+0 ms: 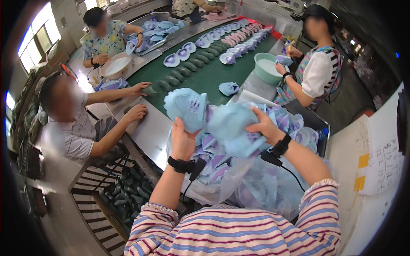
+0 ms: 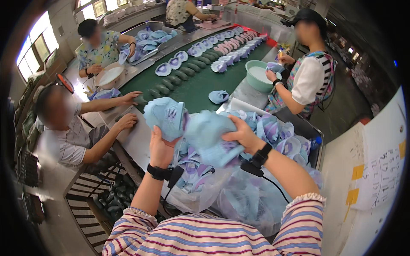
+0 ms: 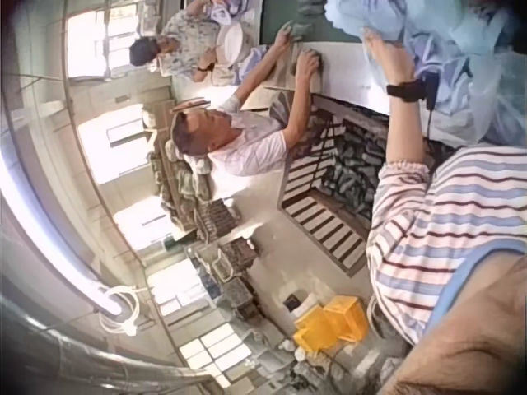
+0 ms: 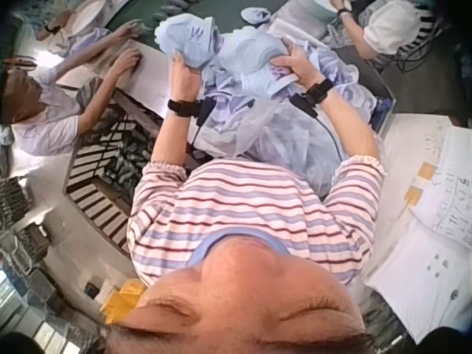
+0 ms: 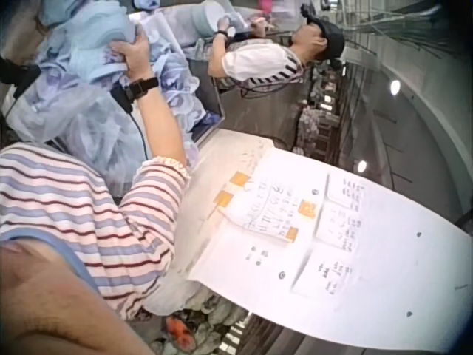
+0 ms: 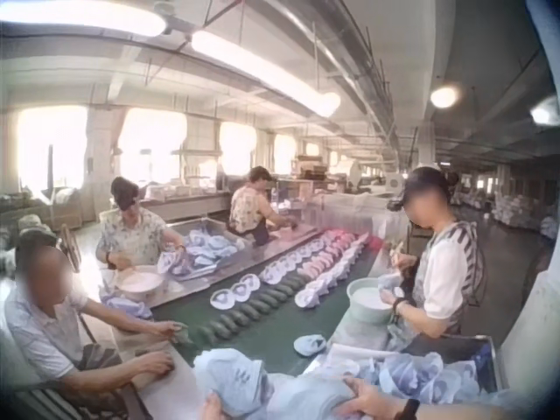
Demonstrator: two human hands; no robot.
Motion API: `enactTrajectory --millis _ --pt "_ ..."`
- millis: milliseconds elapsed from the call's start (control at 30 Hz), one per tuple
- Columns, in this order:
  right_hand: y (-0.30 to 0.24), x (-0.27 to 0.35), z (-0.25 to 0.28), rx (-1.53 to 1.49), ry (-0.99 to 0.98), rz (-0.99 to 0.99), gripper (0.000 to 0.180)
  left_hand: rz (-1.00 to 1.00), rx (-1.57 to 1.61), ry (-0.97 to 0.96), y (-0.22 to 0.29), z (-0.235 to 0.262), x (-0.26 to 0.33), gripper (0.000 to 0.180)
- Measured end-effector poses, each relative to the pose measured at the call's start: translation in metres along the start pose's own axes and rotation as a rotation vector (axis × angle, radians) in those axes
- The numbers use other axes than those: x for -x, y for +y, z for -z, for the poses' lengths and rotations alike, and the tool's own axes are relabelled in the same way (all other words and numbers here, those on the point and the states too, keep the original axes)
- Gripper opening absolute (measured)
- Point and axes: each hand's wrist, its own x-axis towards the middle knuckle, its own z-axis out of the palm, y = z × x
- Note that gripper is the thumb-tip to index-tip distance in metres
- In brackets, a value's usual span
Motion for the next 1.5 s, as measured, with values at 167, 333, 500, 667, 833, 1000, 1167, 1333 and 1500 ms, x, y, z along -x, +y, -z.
enactTrajectory --millis 167,333,500,667,833,1000,1167,1333,1500 --pt "0.018 0.005 0.041 -0.316 -0.099 -0.002 0.057 0.031 -0.025 -0.035 0.018 0.017 -0.002 0.036" --pt "-0.005 -0.005 0.011 -0.332 -0.130 -0.070 0.053 0.153 -0.142 -0.124 0.001 0.030 -0.006 0.044" --pt "0.037 -0.028 -0.002 0.333 0.100 -0.021 0.049 0.171 -0.730 -0.280 -0.027 -0.017 0.008 0.065" --pt "0.049 -0.021 -0.013 0.678 0.137 0.048 0.069 0.207 -0.859 -0.097 -0.022 0.004 -0.038 0.040" --pt "0.032 -0.009 -0.012 0.813 -0.009 0.065 0.058 -0.198 -0.710 0.381 0.022 0.089 -0.181 0.032" --pt "0.037 0.008 -0.023 0.843 -0.207 -0.006 0.043 -0.469 -0.947 0.542 0.138 0.113 -0.284 0.053" --pt "0.024 -0.002 -0.051 1.088 -0.369 0.271 0.031 -0.596 -1.152 0.152 0.081 0.076 -0.247 0.030" --pt "0.094 -0.023 -0.082 1.250 -0.505 0.652 0.047 -0.034 -2.003 -1.386 -0.021 0.086 -0.090 0.017" --pt "0.127 -0.010 -0.044 1.679 -0.897 -0.280 0.046 0.210 -1.837 -1.350 -0.040 0.128 0.053 0.019"
